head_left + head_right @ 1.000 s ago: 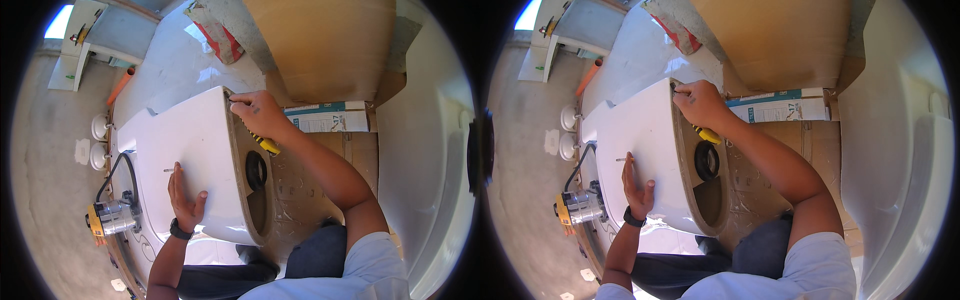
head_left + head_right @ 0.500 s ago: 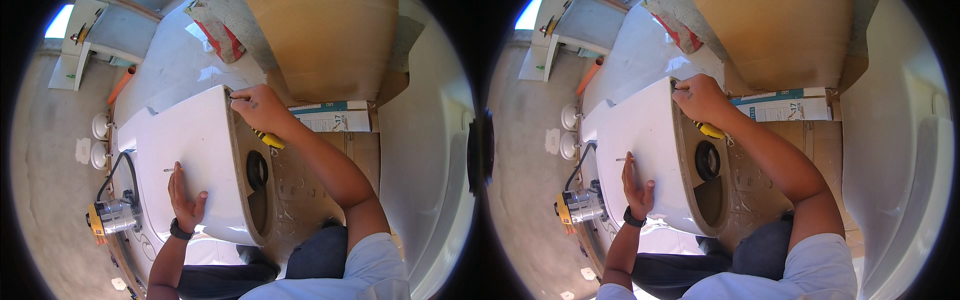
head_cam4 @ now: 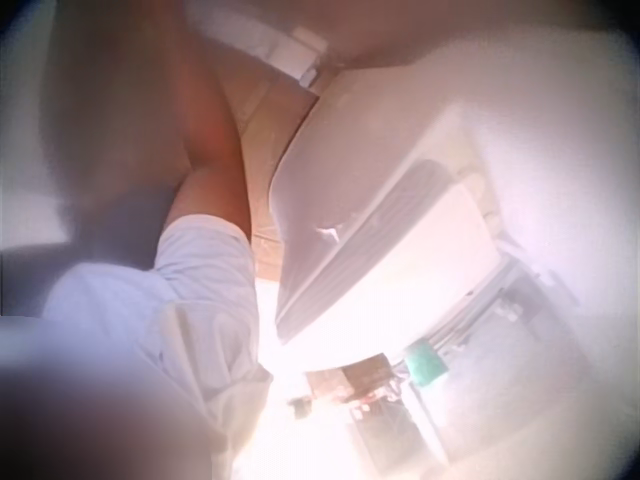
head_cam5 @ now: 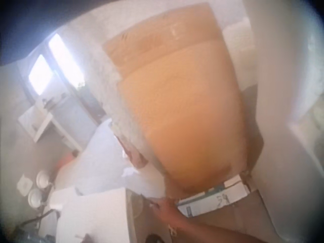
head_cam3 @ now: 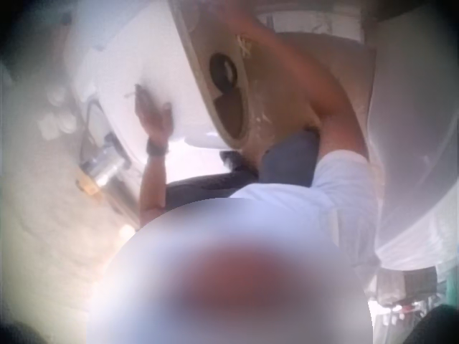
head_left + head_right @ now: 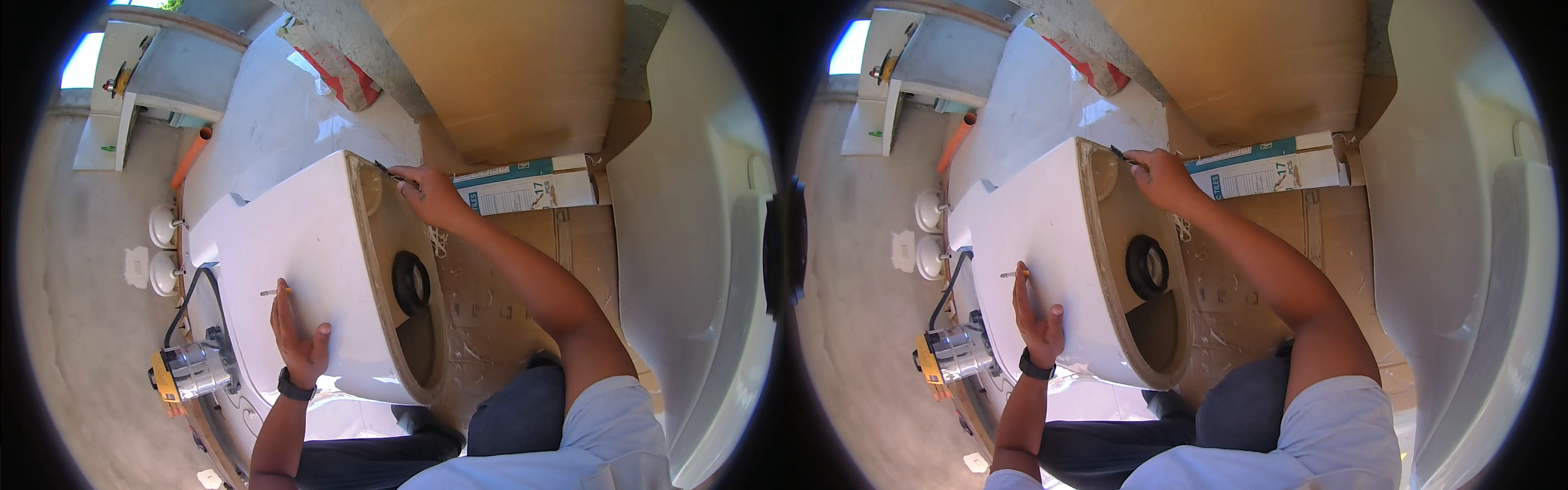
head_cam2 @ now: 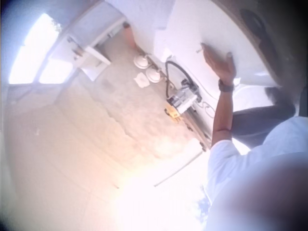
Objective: The person kneels on the floor and uses a utility knife to trim excess material from the rim and base of a white toilet. They rotate the toilet to access different sides and continue scraping away the material.
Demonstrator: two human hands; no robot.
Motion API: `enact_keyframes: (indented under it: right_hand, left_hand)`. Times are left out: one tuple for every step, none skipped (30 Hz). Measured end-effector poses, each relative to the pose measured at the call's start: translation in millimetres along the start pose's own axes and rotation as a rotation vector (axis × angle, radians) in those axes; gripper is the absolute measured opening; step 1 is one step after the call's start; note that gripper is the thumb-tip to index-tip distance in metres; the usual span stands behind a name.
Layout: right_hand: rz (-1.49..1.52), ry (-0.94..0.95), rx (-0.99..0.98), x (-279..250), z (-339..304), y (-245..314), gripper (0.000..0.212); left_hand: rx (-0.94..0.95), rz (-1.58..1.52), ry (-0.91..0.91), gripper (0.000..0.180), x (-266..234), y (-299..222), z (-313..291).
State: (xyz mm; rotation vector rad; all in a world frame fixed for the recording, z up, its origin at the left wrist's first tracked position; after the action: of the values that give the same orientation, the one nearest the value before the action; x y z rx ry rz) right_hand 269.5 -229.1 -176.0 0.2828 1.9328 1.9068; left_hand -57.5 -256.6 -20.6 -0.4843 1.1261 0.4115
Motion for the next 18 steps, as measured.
enact_keyframes:
  right_hand:
    - [-0.034,0.002,0.023,4,0,-2,0.038]
    - [-0.022,-0.022,-0.007,7,-1,-2,0.038]
    - [-0.024,-0.027,0.014,10,-2,-3,0.037]
    - [-0.053,-0.024,0.093,14,-2,-3,0.036]
    - [0.012,-0.074,-0.020,15,-3,-1,0.036]
    - [0.052,-0.116,-0.078,18,-3,1,0.036]
    - [0.092,-0.159,-0.137,19,-4,2,0.036]
    - [0.107,-0.165,-0.145,20,-4,3,0.036]
    - [0.122,-0.170,-0.154,20,-3,3,0.036]
    - [0.155,-0.169,-0.218,19,-3,4,0.035]
    - [0.127,-0.157,-0.127,19,-1,3,0.035]
    - [0.117,-0.139,-0.090,17,0,2,0.035]
    - [0.087,-0.111,0.024,15,1,0,0.035]
    - [0.091,-0.112,-0.084,14,3,1,0.035]
    - [0.076,-0.104,-0.113,11,5,2,0.035]
    - [0.052,-0.093,-0.094,10,7,2,0.036]
    - [0.081,-0.098,-0.180,8,9,4,0.035]
    - [0.101,-0.101,-0.221,7,11,6,0.035]
  left_hand:
    - [-0.002,0.006,0.002,0.089,0,-1,0]
    - [-0.006,0.010,0.006,0.089,0,-1,0]
    - [0.001,0.010,0.004,0.089,0,-1,0]
    - [0.008,0.009,0.002,0.089,0,-1,0]
    - [0.013,0.007,0.000,0.090,1,-1,0]
    - [0.007,0.004,-0.003,0.089,1,-1,0]
    - [0.003,0.001,-0.007,0.089,2,-1,0]
    - [-0.002,-0.001,-0.013,0.089,2,-1,0]
    - [-0.008,-0.001,-0.009,0.089,2,-1,0]
    - [-0.013,-0.001,-0.005,0.089,1,-1,-1]
    - [-0.021,-0.007,-0.005,0.089,1,-2,-1]
    - [-0.018,-0.006,-0.004,0.090,1,-2,0]
    - [-0.017,-0.010,-0.005,0.090,1,-2,0]
    - [-0.016,-0.013,-0.007,0.091,1,-3,1]
    - [-0.007,-0.013,-0.006,0.090,1,-2,1]
    - [0.002,-0.013,-0.002,0.090,0,-2,2]
    - [0.005,-0.019,0.000,0.089,0,-2,1]
    - [0.008,-0.017,0.000,0.089,1,-3,1]
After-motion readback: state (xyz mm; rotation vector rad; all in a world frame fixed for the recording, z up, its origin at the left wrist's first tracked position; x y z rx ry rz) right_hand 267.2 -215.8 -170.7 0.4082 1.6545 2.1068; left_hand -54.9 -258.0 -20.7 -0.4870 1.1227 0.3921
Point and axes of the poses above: each hand's wrist, its own z-axis towards the middle knuckle, its own x-axis out of the palm, y = z × x, the point moved 1 cm from there along z, towards the middle knuckle, and after that the axes turned 9 degrees about x, right-handed, at the moved point
